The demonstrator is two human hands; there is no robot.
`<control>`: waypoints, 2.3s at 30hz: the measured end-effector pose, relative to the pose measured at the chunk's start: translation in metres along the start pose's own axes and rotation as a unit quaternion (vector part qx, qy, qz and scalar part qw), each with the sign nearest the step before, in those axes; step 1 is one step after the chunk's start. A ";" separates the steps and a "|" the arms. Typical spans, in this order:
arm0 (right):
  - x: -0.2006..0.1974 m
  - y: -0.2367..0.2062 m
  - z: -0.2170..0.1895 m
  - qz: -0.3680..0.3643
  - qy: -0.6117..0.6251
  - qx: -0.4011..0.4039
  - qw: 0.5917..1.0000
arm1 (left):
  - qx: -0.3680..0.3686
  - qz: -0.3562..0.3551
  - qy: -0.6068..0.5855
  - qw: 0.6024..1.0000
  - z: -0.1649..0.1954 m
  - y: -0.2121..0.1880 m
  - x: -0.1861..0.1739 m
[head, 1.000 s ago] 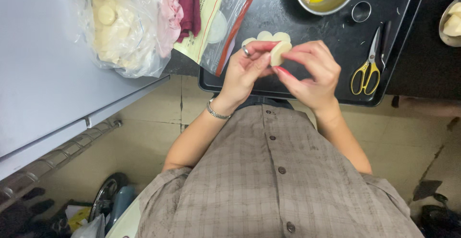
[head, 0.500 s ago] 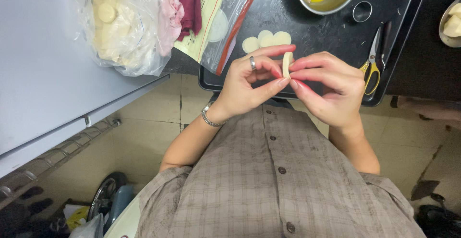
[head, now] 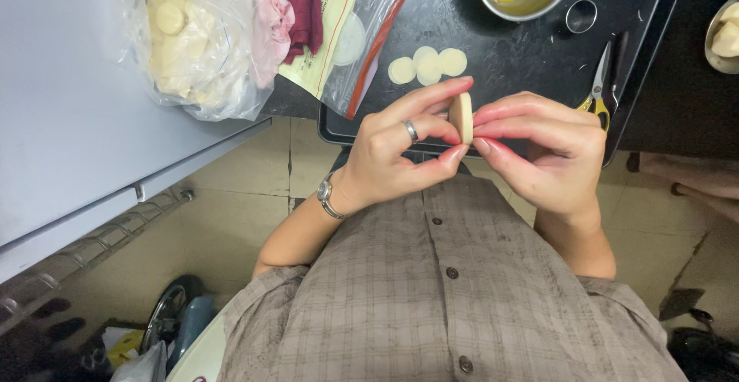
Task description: The person sits at a work table and shapes round dough discs by hand, pinching and folding each disc into a crescent form and placing the shaped pieces on a tray. They occasionally reach into a plastic bag to take more dough pieces and continue shaping one piece at a time.
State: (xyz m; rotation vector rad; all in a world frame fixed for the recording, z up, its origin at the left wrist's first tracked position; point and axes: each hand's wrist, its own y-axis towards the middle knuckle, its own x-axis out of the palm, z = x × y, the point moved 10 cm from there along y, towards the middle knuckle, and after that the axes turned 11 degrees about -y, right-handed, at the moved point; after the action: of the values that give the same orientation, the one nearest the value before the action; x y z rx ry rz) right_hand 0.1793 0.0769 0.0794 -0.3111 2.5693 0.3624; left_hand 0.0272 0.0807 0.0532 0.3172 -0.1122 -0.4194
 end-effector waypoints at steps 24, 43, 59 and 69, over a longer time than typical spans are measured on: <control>0.016 -0.015 0.085 0.074 0.208 0.169 0.961 | -0.093 0.115 -0.477 0.866 -0.069 -0.018 -0.017; 0.003 0.006 -0.011 -0.009 -0.046 -0.019 0.999 | -0.049 0.044 -0.061 0.996 -0.014 -0.002 -0.006; 0.001 0.010 -0.009 -0.006 -0.077 -0.035 0.996 | -0.081 0.061 -0.061 0.993 -0.016 0.008 -0.006; -0.001 0.013 0.000 -0.010 -0.030 -0.005 0.999 | -0.139 0.051 -0.157 0.976 -0.032 0.008 -0.007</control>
State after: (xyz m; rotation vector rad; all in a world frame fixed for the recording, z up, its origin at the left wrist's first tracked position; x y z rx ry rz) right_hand 0.1759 0.0896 0.0822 -0.3256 2.5035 0.3727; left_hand 0.0291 0.0996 0.0255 -0.0328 -0.3743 -0.3764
